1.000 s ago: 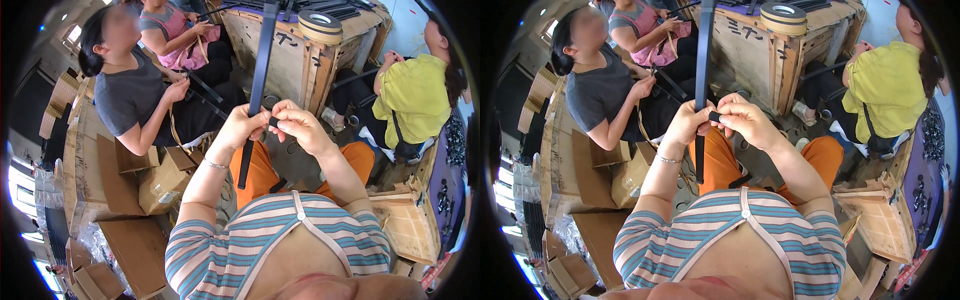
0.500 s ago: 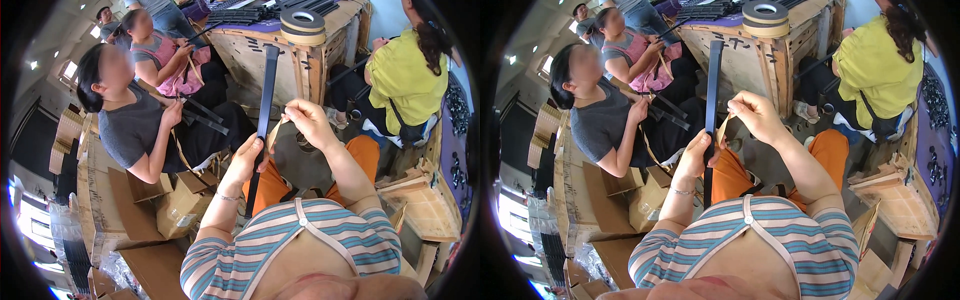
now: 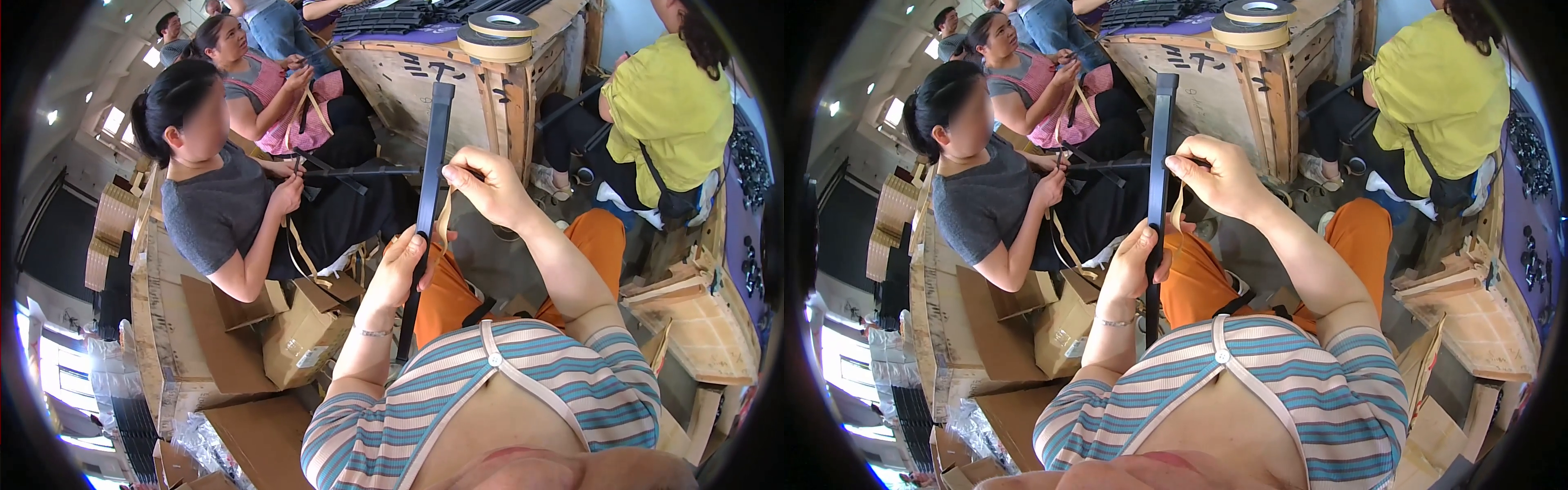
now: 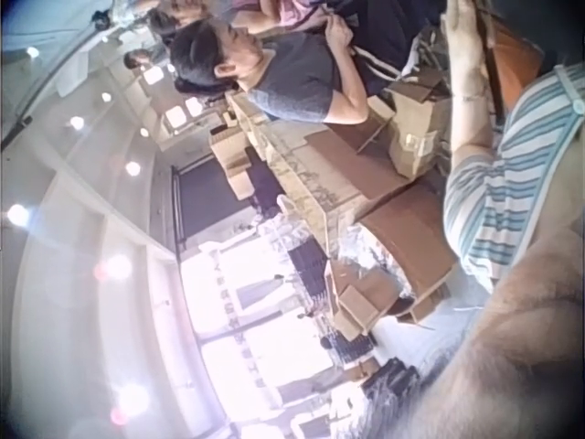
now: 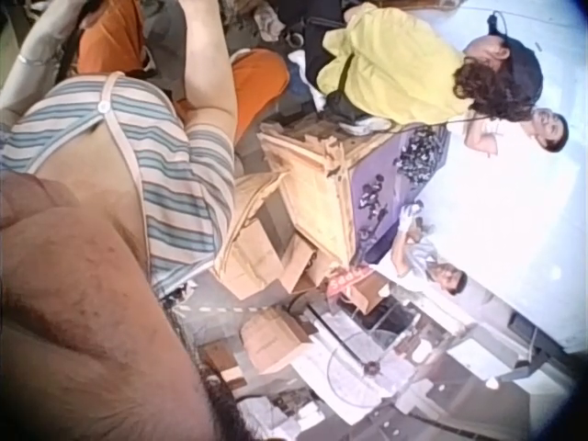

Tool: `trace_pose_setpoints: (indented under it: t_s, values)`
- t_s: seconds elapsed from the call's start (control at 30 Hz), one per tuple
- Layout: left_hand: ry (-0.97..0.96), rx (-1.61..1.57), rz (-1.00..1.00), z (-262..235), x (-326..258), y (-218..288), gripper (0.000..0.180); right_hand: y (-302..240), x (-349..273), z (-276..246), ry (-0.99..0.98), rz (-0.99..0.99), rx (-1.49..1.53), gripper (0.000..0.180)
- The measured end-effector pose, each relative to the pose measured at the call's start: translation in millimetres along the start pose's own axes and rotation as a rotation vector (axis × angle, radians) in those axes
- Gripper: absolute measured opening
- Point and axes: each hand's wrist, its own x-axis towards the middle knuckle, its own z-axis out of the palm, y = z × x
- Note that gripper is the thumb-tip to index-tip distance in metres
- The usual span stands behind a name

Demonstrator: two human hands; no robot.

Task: Applying adhesive foam strips to black plastic rods.

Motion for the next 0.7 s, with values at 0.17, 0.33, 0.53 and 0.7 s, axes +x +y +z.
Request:
trace_pose_setpoints:
  t_s: [0.17, 0.33, 0.53, 0.7]
  values:
    - [0.005, -0.016, 0.000, 2.1, -3.7, 2.2, 0.046, 2.0, -1.8, 1.1, 0.003, -0.005, 0.014, 0.023]
    - [0.024, -0.027, -0.004, 5.0, -5.5, 3.6, 0.034, -4.3, -1.9, 1.7, -0.019, 0.068, 0.029, 0.023]
    - [0.033, -0.022, 0.011, 4.3, -6.4, 3.1, 0.034, -6.2, -2.6, 4.7, -0.022, 0.071, 0.016, 0.024]
    - [0.045, -0.027, 0.018, 4.5, -7.8, 3.2, 0.033, -4.3, -2.6, 6.5, -0.027, 0.087, -0.009, 0.024]
